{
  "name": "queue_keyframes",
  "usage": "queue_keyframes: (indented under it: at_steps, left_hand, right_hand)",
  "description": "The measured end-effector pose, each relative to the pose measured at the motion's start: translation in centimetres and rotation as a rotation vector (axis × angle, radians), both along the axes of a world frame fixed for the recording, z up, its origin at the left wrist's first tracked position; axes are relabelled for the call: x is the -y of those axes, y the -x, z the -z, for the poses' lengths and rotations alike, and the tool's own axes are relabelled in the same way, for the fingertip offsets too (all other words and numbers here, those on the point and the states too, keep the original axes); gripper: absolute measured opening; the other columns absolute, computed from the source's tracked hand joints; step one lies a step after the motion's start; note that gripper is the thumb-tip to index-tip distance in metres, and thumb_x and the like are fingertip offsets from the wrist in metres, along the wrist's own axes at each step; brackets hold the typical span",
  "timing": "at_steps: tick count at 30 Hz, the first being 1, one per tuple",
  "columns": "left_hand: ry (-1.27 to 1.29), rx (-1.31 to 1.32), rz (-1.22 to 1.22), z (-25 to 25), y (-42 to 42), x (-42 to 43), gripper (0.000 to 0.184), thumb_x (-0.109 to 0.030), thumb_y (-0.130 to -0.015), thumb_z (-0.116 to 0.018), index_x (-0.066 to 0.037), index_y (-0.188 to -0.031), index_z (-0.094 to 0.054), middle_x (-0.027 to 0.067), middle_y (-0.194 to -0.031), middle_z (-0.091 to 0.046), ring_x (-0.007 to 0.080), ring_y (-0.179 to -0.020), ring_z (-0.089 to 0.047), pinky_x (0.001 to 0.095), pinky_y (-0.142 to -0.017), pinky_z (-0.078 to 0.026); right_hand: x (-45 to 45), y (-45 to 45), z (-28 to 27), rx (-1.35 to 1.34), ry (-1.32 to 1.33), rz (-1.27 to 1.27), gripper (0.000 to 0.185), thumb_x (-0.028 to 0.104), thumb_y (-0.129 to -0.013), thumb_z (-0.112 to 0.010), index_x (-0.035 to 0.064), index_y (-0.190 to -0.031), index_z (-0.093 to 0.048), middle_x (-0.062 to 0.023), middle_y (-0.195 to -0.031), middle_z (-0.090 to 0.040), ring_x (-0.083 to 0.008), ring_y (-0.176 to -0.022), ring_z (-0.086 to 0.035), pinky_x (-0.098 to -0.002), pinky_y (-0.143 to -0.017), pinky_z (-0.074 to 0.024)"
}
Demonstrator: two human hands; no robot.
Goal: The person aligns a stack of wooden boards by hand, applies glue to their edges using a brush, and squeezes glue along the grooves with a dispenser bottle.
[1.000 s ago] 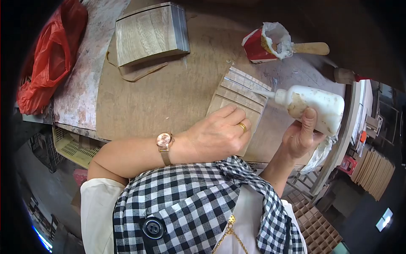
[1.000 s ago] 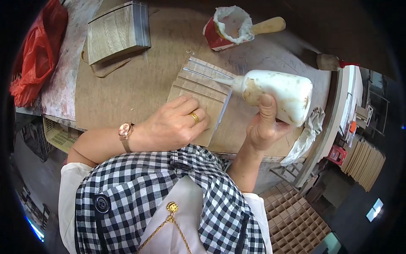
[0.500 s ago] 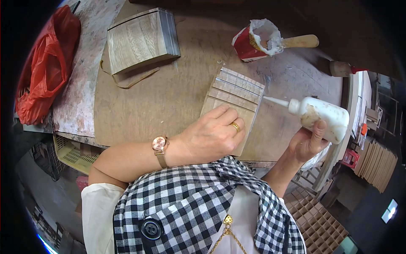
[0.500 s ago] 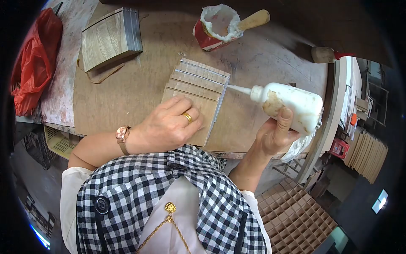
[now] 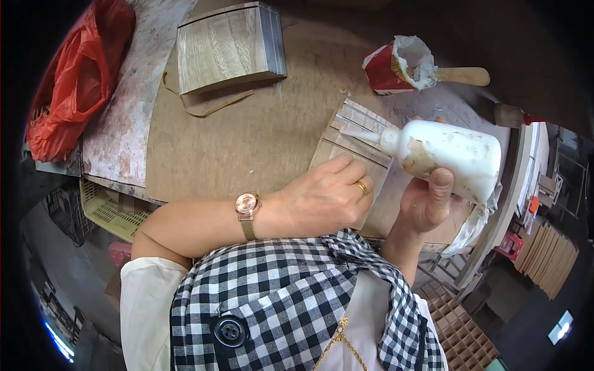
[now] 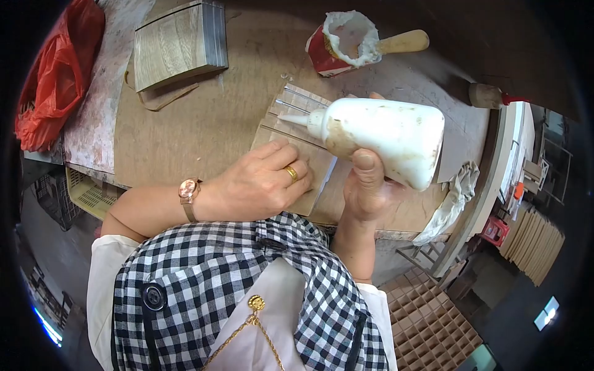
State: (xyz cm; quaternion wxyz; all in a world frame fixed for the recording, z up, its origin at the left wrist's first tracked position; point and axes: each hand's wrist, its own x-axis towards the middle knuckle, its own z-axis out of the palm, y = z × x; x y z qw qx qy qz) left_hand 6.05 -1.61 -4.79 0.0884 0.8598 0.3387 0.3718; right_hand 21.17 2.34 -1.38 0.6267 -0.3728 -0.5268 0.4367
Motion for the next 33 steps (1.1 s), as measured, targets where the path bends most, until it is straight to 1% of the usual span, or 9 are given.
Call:
queue_keyframes:
  at_steps: [4, 8, 14, 18, 19, 23, 29, 33]
  left_hand:
    - [0.025, -0.007, 0.009, -0.4, 0.1, 0.0, 0.004, -0.007, -0.067, -0.054, -0.005, -0.067, -0.057, 0.0072, -0.066, -0.05, 0.0179, -0.064, -0.043, 0.0258, -0.065, -0.038]
    - [0.089, -0.075, 0.034, -0.6, 0.4, 0.2, 0.004, -0.008, -0.072, -0.054, -0.005, -0.074, -0.057, 0.0073, -0.078, -0.054, 0.0173, -0.07, -0.045, 0.0256, -0.067, -0.04]
    - [0.089, -0.066, 0.041, -0.6, 0.5, 0.1, 0.004, -0.008, -0.072, -0.054, -0.005, -0.074, -0.057, 0.0073, -0.078, -0.054, 0.0172, -0.069, -0.045, 0.0255, -0.067, -0.04]
    - [0.086, -0.066, 0.031, -0.7, 0.5, 0.1, 0.005, -0.007, -0.072, -0.054, -0.005, -0.074, -0.057, 0.0073, -0.078, -0.054, 0.0172, -0.069, -0.045, 0.0257, -0.068, -0.041]
    - [0.086, -0.066, 0.031, -0.7, 0.4, 0.1, 0.005, -0.007, -0.072, -0.054, -0.005, -0.074, -0.057, 0.0073, -0.078, -0.054, 0.0172, -0.069, -0.045, 0.0257, -0.068, -0.041]
    - [-0.001, 0.012, -0.003, -0.1, 0.1, -0.1, 0.004, -0.007, -0.067, -0.054, -0.004, -0.067, -0.057, 0.0077, -0.067, -0.051, 0.0178, -0.064, -0.043, 0.0259, -0.065, -0.038]
    - [0.003, -0.016, 0.012, -0.3, 0.2, -0.1, 0.004, -0.006, -0.067, -0.054, -0.004, -0.068, -0.057, 0.0076, -0.067, -0.05, 0.0176, -0.064, -0.042, 0.0258, -0.065, -0.038]
    - [0.073, -0.1, 0.026, -0.8, 0.5, 0.1, 0.006, -0.006, -0.071, -0.055, -0.003, -0.076, -0.056, 0.0073, -0.077, -0.053, 0.0175, -0.069, -0.046, 0.026, -0.068, -0.042]
  right_hand:
    - [0.1, 0.8, 0.0, -0.026, 0.03, -0.029, 0.061, 0.009, -0.074, -0.063, 0.0061, -0.129, -0.034, -0.0259, -0.118, -0.048, -0.0359, -0.107, -0.052, -0.0429, -0.091, -0.0447]
    - [0.1, 1.2, 0.1, 0.009, 0.042, -0.024, 0.061, 0.009, -0.075, -0.062, 0.0062, -0.129, -0.035, -0.0245, -0.118, -0.049, -0.0361, -0.108, -0.051, -0.043, -0.091, -0.0443]
    - [-0.2, 1.3, 0.4, 0.015, -0.005, -0.054, 0.059, 0.008, -0.075, -0.062, 0.006, -0.128, -0.036, -0.0229, -0.119, -0.049, -0.0358, -0.109, -0.05, -0.0419, -0.091, -0.044]
    - [-0.4, 1.2, 0.6, 0.028, -0.034, -0.002, 0.052, 0.006, -0.077, -0.061, 0.0061, -0.124, -0.041, -0.0179, -0.114, -0.054, -0.0319, -0.104, -0.055, -0.0387, -0.088, -0.0464]
    - [-0.4, 1.0, 0.6, 0.028, -0.034, -0.002, 0.052, 0.006, -0.077, -0.061, 0.0061, -0.124, -0.041, -0.0179, -0.114, -0.054, -0.0319, -0.104, -0.055, -0.0387, -0.088, -0.0464]
    - [0.4, -0.5, 0.2, 0.084, -0.003, 0.081, 0.044, 0.005, -0.078, -0.06, 0.006, -0.119, -0.046, -0.0127, -0.107, -0.058, -0.0271, -0.097, -0.059, -0.0347, -0.083, -0.0492]
    - [0.8, -1.8, -0.5, 0.051, -0.035, 0.114, 0.04, 0.005, -0.078, -0.061, 0.0059, -0.116, -0.049, -0.0095, -0.102, -0.061, -0.0234, -0.09, -0.062, -0.0324, -0.08, -0.0511]
    - [1.1, -3.5, -0.6, 0.021, -0.037, 0.201, 0.044, -0.003, -0.072, -0.061, 0.0034, -0.115, -0.049, -0.0105, -0.098, -0.062, -0.022, -0.085, -0.063, -0.0303, -0.078, -0.0508]
